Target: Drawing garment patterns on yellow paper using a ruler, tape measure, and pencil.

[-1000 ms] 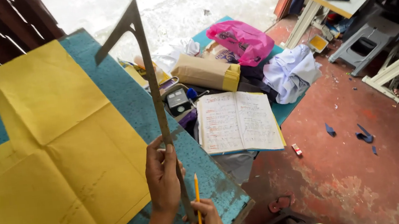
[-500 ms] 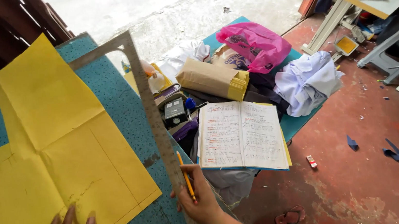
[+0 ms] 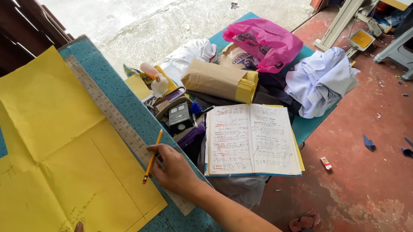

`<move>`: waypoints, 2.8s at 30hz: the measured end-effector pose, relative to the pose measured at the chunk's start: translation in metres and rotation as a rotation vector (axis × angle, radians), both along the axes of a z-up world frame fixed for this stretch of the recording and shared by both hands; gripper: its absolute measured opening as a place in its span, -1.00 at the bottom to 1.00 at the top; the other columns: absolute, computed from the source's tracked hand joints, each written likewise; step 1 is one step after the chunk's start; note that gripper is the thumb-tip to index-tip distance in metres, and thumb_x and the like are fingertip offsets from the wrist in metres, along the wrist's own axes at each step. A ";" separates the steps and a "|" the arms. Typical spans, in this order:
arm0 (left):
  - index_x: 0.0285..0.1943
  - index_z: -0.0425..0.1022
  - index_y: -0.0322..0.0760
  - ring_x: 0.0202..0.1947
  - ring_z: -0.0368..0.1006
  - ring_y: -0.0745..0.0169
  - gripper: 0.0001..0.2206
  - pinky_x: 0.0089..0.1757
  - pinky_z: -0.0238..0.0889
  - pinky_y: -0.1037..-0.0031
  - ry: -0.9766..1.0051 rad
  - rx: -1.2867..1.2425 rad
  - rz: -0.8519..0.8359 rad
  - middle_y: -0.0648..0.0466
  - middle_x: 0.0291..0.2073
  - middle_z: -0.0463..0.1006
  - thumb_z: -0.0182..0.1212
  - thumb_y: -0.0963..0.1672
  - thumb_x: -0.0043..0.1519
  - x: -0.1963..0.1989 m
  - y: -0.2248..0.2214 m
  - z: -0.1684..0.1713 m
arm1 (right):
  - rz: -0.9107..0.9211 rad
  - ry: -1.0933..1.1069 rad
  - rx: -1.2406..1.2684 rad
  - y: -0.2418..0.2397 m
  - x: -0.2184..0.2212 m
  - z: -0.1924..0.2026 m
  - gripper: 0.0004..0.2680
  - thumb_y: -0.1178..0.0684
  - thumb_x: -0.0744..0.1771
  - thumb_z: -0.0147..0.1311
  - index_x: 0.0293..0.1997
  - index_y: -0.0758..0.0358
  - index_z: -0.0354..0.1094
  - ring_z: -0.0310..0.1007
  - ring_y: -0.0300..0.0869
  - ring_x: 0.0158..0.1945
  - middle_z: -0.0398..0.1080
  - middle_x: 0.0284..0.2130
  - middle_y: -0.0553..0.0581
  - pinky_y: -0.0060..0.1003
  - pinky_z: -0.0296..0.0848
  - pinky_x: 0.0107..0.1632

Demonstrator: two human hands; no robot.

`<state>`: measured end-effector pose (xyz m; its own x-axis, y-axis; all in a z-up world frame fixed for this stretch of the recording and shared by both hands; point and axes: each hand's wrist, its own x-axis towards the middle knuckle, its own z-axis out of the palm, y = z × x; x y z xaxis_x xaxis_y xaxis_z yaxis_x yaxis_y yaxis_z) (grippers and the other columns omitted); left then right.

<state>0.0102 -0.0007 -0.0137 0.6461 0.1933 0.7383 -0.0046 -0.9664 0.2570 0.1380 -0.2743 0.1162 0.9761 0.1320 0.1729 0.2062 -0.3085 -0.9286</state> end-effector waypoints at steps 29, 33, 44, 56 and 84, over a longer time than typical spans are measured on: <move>0.49 0.29 0.12 0.52 0.00 -0.12 -0.47 0.32 -0.19 -0.18 0.488 -0.109 0.199 0.00 0.50 0.21 -0.20 0.16 0.37 -0.007 -0.024 0.076 | 0.165 -0.264 0.033 0.008 -0.050 -0.053 -0.79 0.24 0.36 -0.04 0.12 0.22 0.20 0.48 -0.03 0.26 0.46 0.15 0.26 -0.19 0.46 0.28; 0.44 0.36 0.08 0.48 0.06 -0.15 -0.50 0.28 -0.14 -0.22 0.408 -0.110 0.174 -0.01 0.46 0.25 -0.10 0.14 0.35 -0.002 -0.025 0.066 | 0.175 -0.202 0.008 -0.002 -0.050 -0.067 -0.75 0.25 0.36 -0.09 0.18 0.21 0.16 0.45 -0.07 0.29 0.44 0.20 0.22 -0.25 0.43 0.26; 0.31 0.44 -0.15 0.50 0.06 -0.16 -0.62 0.40 -0.09 -0.13 0.136 -0.578 -0.075 -0.03 0.39 0.31 -0.09 0.03 0.45 -0.090 -0.014 0.097 | 0.053 -0.081 -0.160 0.015 -0.078 -0.025 -0.76 0.15 0.44 0.03 0.19 0.23 0.04 0.48 -0.15 0.12 0.47 0.16 0.11 -0.24 0.36 0.05; 0.29 0.49 -0.06 0.45 0.08 -0.04 -0.60 0.37 -0.18 -0.08 0.449 -0.726 -0.011 0.08 0.34 0.37 -0.14 0.06 0.43 -0.163 -0.019 0.073 | -0.357 -0.337 -0.721 -0.046 -0.012 -0.165 -0.51 -0.06 0.30 0.59 0.27 0.47 0.54 0.55 -0.05 -0.20 0.56 -0.17 0.33 -0.28 0.45 -0.25; 0.21 0.56 0.08 0.43 0.10 0.01 -0.67 0.40 -0.13 -0.05 0.415 -0.720 0.045 0.16 0.33 0.37 -0.05 0.05 0.37 -0.161 -0.018 0.050 | -0.358 0.000 -0.450 -0.244 0.047 -0.117 -0.66 -0.05 0.42 0.44 0.11 0.47 0.44 0.42 -0.08 -0.20 0.47 -0.25 0.35 -0.21 0.36 -0.19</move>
